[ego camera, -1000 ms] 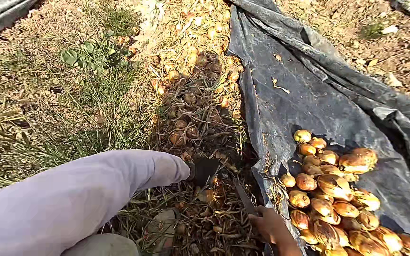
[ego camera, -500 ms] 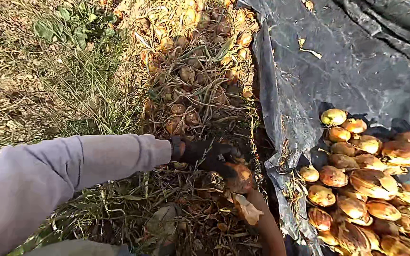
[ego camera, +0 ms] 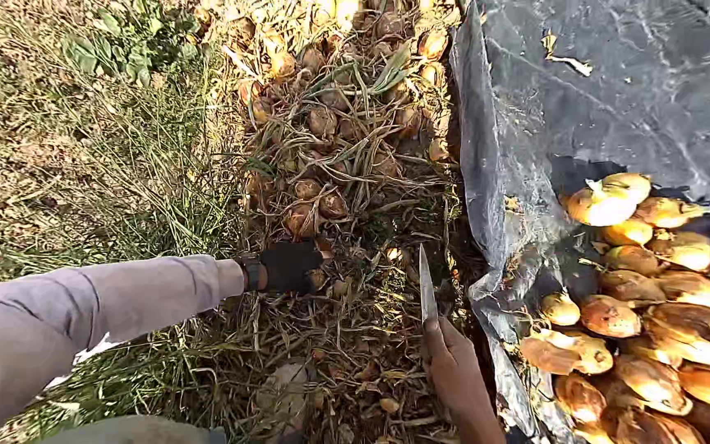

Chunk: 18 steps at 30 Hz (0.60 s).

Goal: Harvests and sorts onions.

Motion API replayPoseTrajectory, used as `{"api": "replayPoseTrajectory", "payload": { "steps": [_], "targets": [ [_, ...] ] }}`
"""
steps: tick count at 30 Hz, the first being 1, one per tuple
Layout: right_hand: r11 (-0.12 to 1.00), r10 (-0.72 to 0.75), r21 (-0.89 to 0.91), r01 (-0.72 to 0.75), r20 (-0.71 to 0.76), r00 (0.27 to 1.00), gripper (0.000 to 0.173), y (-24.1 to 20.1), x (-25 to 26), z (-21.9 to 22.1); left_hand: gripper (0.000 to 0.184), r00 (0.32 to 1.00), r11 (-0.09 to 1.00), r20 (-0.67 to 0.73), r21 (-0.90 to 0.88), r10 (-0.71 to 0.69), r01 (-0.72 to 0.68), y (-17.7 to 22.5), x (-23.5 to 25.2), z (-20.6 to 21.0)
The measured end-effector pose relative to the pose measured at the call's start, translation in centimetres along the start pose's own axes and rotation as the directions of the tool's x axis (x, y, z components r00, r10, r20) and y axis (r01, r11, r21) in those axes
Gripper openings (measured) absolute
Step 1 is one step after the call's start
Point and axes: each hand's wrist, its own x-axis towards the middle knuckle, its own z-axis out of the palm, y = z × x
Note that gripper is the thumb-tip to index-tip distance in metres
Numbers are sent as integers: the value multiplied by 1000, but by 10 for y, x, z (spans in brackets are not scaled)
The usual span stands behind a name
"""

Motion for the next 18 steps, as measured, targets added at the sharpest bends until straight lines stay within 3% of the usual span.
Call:
{"api": "replayPoseTrajectory", "payload": {
  "steps": [5, 9, 12, 14, 16, 18],
  "targets": [
    [1000, 3, -20, -2, 20, 1000, 60, -8, -6, 7, 39, 992, 998, 112, -10, -62, 63, -11, 0, -20],
    [998, 53, 22, -53, 25, 998, 59, -7, -5, 21, 34, 997, 996, -32, -59, -64, 62, -3, -27, -41],
    [986, 133, 83, -144, 120, 984, 65, 1, 0, 41, 27, 983, 964, -181, -254, 31, -77, 37, -64, -65],
    [988, 91, 101, -114, 209, 974, 70, -4, -3, 55, 24, 947, 935, -254, -242, 197, -259, 65, -84, -63],
    [965, -13, 260, -32, 168, 986, 70, -15, -19, 72, 26, 895, 898, -263, -162, 361, -410, 84, -92, -42],
    [898, -109, 432, 82, 36, 993, 62, -26, -35, 89, 29, 865, 866, -203, -116, 459, -487, 93, -90, -15]
  ]
}}
